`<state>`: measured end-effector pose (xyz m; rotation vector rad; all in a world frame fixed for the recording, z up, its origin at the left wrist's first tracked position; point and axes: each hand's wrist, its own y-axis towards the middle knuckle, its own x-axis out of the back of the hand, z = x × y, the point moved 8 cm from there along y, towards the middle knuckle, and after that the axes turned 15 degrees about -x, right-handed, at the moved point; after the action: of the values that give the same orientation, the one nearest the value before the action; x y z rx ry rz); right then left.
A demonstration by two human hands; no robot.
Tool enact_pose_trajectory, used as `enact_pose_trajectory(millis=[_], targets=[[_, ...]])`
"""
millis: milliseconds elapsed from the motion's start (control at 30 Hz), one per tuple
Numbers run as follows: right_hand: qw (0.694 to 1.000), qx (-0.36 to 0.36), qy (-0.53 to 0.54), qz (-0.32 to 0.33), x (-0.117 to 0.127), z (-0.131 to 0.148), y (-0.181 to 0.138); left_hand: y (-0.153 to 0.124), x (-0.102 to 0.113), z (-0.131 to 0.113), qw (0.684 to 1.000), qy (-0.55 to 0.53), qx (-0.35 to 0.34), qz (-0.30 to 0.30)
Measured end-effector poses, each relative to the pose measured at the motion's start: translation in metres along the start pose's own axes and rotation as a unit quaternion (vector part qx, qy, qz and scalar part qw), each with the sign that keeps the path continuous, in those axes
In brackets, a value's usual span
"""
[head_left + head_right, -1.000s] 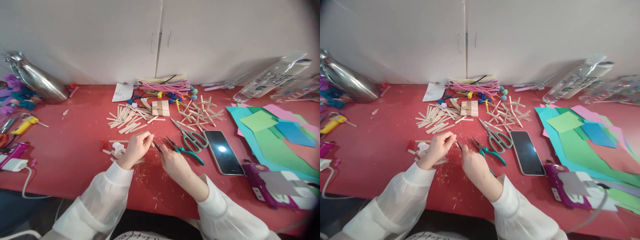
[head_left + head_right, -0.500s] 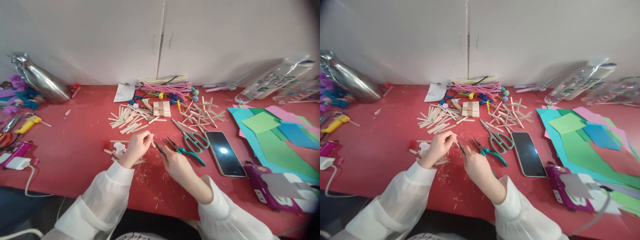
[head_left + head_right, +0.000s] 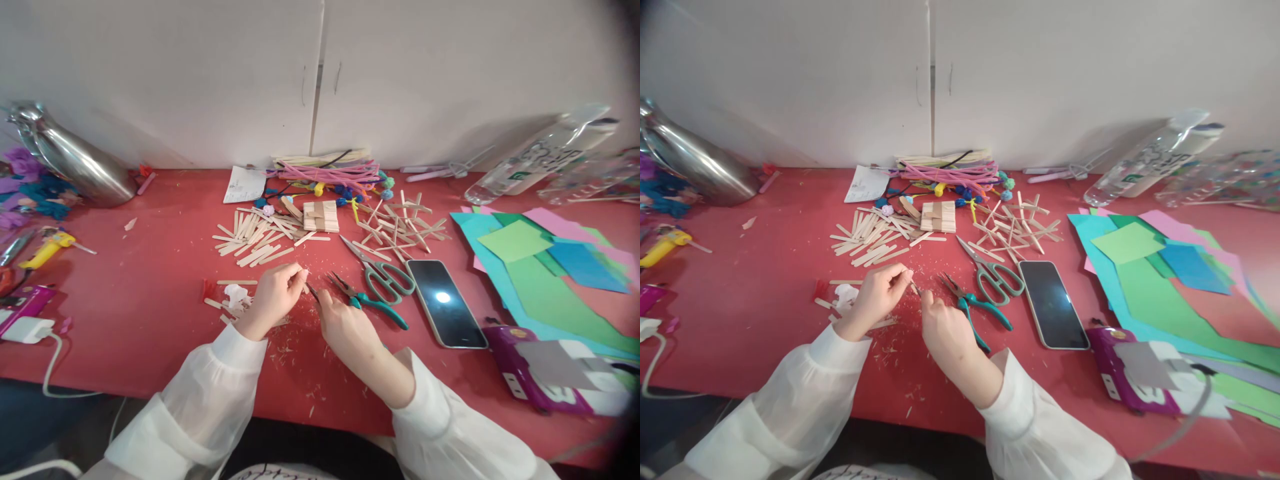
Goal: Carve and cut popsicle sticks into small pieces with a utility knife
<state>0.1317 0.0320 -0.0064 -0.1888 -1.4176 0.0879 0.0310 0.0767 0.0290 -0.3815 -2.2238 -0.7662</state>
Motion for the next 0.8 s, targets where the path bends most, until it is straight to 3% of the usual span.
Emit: enact_pose_trajectory(millis=[333,467,567,800], targets=[[0.986,0.018,0.146,0.075,0.002,-0.008,0.008,0.001,0.0,0.002,0.999,-0.028,0.016,0.004],[0.959,-0.017,0.28,0.029,0.014,-0.026,0.013,-0.002,-0.002,0.013,0.996,-0.069,0.057,-0.019],[0.933,-0.055,0.355,-0.001,0.019,-0.034,0.016,-0.007,-0.013,0.022,0.978,-0.176,0.112,-0.028],[0.925,-0.058,0.373,-0.04,0.021,-0.029,0.013,-0.01,-0.026,0.021,0.917,-0.35,0.181,-0.062]])
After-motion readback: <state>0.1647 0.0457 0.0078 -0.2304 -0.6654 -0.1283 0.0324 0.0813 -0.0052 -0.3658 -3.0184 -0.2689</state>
